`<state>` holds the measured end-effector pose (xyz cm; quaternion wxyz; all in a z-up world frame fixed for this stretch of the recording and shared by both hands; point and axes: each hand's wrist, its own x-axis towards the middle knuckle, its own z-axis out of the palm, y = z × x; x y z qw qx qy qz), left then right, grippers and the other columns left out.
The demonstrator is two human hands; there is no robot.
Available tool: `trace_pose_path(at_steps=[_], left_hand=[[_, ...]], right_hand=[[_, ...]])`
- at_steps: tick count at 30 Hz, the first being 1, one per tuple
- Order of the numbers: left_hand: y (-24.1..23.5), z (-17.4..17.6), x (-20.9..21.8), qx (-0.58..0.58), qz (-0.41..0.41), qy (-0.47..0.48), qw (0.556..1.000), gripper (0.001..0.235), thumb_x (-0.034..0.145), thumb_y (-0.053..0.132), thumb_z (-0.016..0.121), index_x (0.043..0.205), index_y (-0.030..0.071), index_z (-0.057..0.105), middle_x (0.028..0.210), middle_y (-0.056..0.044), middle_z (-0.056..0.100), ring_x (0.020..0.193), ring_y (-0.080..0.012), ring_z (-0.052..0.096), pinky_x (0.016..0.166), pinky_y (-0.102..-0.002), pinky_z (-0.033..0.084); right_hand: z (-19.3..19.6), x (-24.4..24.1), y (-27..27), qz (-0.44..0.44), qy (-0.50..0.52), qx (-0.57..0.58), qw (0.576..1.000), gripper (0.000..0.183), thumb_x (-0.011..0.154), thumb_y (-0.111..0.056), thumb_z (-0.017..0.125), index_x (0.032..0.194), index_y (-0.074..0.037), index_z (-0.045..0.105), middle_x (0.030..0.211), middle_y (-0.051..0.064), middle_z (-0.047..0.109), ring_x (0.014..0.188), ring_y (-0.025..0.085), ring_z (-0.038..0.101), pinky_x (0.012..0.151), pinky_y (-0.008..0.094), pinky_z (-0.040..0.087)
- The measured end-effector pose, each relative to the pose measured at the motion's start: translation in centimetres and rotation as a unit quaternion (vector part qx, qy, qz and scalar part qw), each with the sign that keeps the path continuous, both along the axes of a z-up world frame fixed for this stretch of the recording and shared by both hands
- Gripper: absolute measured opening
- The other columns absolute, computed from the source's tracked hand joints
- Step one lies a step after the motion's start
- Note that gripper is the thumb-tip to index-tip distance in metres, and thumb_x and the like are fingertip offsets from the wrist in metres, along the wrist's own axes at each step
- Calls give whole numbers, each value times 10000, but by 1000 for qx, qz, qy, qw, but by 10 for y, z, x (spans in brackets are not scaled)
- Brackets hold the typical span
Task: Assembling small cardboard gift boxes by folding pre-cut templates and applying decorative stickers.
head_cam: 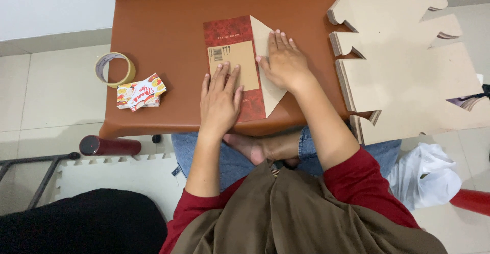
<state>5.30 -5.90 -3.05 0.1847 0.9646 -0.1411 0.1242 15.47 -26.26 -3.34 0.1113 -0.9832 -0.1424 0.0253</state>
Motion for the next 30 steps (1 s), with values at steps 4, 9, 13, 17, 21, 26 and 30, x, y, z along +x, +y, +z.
trace_pose_path(at_steps=[4,9,13,17,21,26,30], left_hand=[[1,-3,1,5,1,-4,1000,476,1067,362,457,1506,179,479,1521,-138,461,1469,-284,375,1202,-526,217],[-3,-11,3,30,1,-32,999,424,1046,373,473,1454,273,535,1445,-109,513,1447,-298,401,1189,-624,150],[-21,5,2,30,-117,-67,990,330,1033,402,502,1332,343,630,1398,-90,546,1405,-312,457,1168,-659,195],[-27,37,-6,38,-139,-143,979,356,907,519,658,1029,187,700,1408,-111,537,1368,-343,475,1133,-620,282],[-10,80,-28,-13,-73,-134,988,437,836,532,740,1095,198,628,1315,-82,573,1124,-312,653,940,-520,487],[35,94,-45,-242,1,-26,970,288,831,238,759,1083,152,649,1119,-132,685,951,-351,732,697,-427,576],[61,53,-33,-357,50,87,929,317,829,57,740,1123,46,623,1061,-208,730,867,-334,761,616,-375,603]], right_hand=[[21,-66,0,15,-28,-7,999,723,1055,-442,404,1516,112,353,1557,351,355,1474,424,342,1212,518,219],[23,-143,-10,-5,-139,-10,990,464,1064,-338,399,1483,-161,490,1465,211,482,1408,367,449,1157,447,361],[-11,-131,-22,-46,-220,-10,974,473,1001,-391,527,1388,-127,593,1341,113,568,1291,265,537,1011,392,441],[0,-125,-25,-66,-260,124,955,261,992,-240,647,1182,-91,748,1103,86,712,1051,257,678,862,350,512],[15,-132,-27,-118,-282,203,930,240,936,-311,798,1073,-115,784,992,32,740,910,230,724,747,315,556],[38,-133,-43,-128,-320,224,912,272,852,-182,851,1084,-75,755,1023,47,705,887,261,714,722,348,563],[76,-138,-41,-92,-348,247,900,393,869,129,711,1239,4,668,1125,114,600,1062,353,659,869,430,537]])
